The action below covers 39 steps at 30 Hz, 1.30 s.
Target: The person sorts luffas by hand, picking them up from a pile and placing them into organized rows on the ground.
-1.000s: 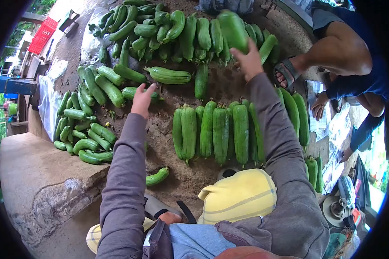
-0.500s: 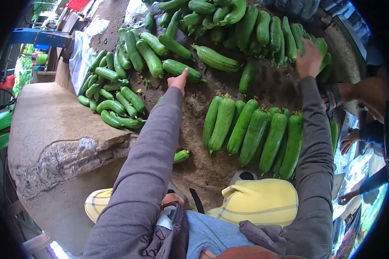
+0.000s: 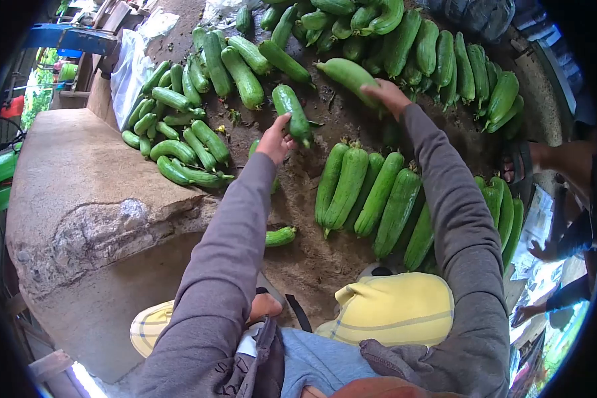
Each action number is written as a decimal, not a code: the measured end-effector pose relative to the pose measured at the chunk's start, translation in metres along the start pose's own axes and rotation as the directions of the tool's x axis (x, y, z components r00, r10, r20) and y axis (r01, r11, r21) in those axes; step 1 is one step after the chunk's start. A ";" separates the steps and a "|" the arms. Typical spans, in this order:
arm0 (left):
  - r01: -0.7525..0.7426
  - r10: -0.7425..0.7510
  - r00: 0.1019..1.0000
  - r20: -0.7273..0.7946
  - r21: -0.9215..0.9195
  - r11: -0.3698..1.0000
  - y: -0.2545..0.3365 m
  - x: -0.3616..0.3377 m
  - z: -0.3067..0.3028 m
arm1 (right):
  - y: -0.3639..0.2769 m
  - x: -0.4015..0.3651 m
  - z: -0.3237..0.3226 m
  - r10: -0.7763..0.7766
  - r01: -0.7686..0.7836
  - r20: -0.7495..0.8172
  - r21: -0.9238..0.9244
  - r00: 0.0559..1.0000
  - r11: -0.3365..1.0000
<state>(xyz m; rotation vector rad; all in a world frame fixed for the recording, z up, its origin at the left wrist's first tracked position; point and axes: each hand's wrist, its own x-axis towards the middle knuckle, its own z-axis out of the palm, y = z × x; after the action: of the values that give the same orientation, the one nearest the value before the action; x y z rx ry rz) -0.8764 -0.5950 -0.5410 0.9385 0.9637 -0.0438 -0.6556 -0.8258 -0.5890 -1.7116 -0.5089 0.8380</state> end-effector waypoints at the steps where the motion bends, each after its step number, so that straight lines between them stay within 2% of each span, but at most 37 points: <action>1: 0.009 -0.009 1.000 0.013 -0.048 0.999 -0.003 -0.006 -0.004 | -0.009 -0.009 -0.005 0.120 -0.133 0.064 0.297 0.991 0.945; 2: 0.009 -0.008 1.000 0.005 -0.077 0.997 -0.007 -0.009 -0.007 | -0.023 -0.021 -0.010 0.210 -0.262 0.156 0.555 0.965 0.789; 3: 0.006 -0.006 1.000 -0.001 -0.106 0.994 -0.010 -0.012 -0.010 | -0.046 -0.039 -0.006 0.200 -0.242 0.142 0.680 0.970 0.693; 4: 0.002 -0.002 1.000 -0.006 -0.134 0.991 -0.012 -0.015 -0.013 | -0.047 -0.045 -0.007 0.167 -0.249 0.185 0.745 0.968 0.619; 6: -0.001 0.000 1.000 -0.020 -0.073 0.997 -0.016 -0.016 -0.022 | -0.047 -0.054 -0.010 0.088 -0.268 0.257 0.852 0.962 0.450; 7: 0.011 -0.012 0.999 -0.031 -0.032 0.999 -0.016 -0.019 -0.025 | -0.063 -0.064 -0.006 0.146 -0.269 0.229 0.870 0.962 0.413; 10: -0.008 0.009 0.999 -0.046 0.019 1.000 -0.020 -0.016 -0.028 | -0.059 -0.074 -0.008 -0.089 -0.311 0.358 0.890 0.929 0.335; 11: -0.019 0.020 0.999 -0.034 0.032 0.999 -0.022 -0.012 -0.031 | -0.063 -0.080 -0.006 -0.007 -0.280 0.298 0.903 0.954 0.327; 14: -0.025 0.034 0.998 -0.058 0.146 0.989 -0.024 -0.013 -0.028 | -0.074 -0.094 -0.006 0.012 -0.230 0.239 0.918 0.971 0.324; 17: -0.029 0.043 0.997 -0.064 0.212 0.977 -0.029 -0.007 -0.033 | -0.075 -0.106 -0.018 -0.078 -0.176 0.212 0.930 0.974 0.322; 19: -0.036 0.051 0.996 -0.068 0.206 0.978 -0.029 -0.007 -0.038 | -0.074 -0.115 -0.028 -0.127 0.022 0.031 0.918 0.991 0.396; 20: -0.032 0.046 0.997 -0.063 0.203 0.979 -0.030 -0.007 -0.037 | -0.074 -0.123 -0.036 -0.148 0.122 -0.063 0.893 0.987 0.433; 21: -0.035 0.035 0.999 -0.004 0.125 0.992 -0.032 -0.008 -0.037 | -0.074 -0.129 -0.045 -0.086 0.255 -0.242 0.865 0.967 0.432; 22: -0.032 0.030 0.998 0.048 0.043 0.999 -0.031 -0.011 -0.037 | -0.074 -0.133 -0.059 0.043 0.318 -0.406 0.771 0.913 0.551; 24: -0.034 0.034 0.997 0.073 0.001 0.999 -0.027 -0.023 -0.034 | -0.069 -0.134 -0.090 0.214 0.327 -0.697 0.556 0.685 0.764; 26: -0.056 0.057 0.995 0.086 -0.015 0.998 -0.020 -0.037 -0.028 | -0.041 -0.122 -0.135 0.190 0.263 -0.883 0.323 0.429 0.909; 28: -0.067 0.070 0.990 0.120 -0.026 0.997 -0.018 -0.040 -0.028 | -0.021 -0.118 -0.171 0.136 0.177 -0.909 0.220 0.394 0.959; 30: -0.078 0.082 0.985 0.155 -0.030 0.997 -0.014 -0.046 -0.022 | -0.020 -0.119 -0.195 0.081 -0.146 -0.925 0.028 0.372 0.989; 31: -0.079 0.090 0.978 0.188 -0.063 0.995 -0.011 -0.050 -0.018 | -0.020 -0.120 -0.204 0.052 -0.304 -0.928 -0.068 0.369 0.950; 34: -0.092 0.133 0.947 0.292 -0.152 0.984 -0.007 -0.056 0.001 | -0.016 -0.113 -0.214 0.003 -0.603 -0.942 -0.213 0.336 0.769; 35: -0.099 0.152 0.933 0.326 -0.172 0.980 -0.006 -0.055 0.005 | -0.021 -0.113 -0.208 0.024 -0.615 -0.940 -0.203 0.339 0.762; 36: -0.104 0.169 0.917 0.362 -0.191 0.976 -0.006 -0.054 0.009 | -0.024 -0.114 -0.199 -0.145 -0.645 -0.937 -0.325 0.317 0.691; 38: -0.113 0.171 0.905 0.389 -0.168 0.979 0.003 -0.064 0.031 | -0.034 -0.121 -0.168 -0.467 -0.708 -0.837 -0.512 0.284 0.487; 39: -0.118 0.174 0.895 0.411 -0.160 0.980 0.007 -0.067 0.046 | -0.035 -0.122 -0.159 -0.509 -0.592 -0.776 -0.621 0.373 0.514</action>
<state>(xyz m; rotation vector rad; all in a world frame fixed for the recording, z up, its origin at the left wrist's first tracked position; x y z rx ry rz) -0.8828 -0.6464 -0.4782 0.8316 0.4837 -0.0538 -0.6133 -1.0042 -0.5003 -2.7995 0.0387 -0.7505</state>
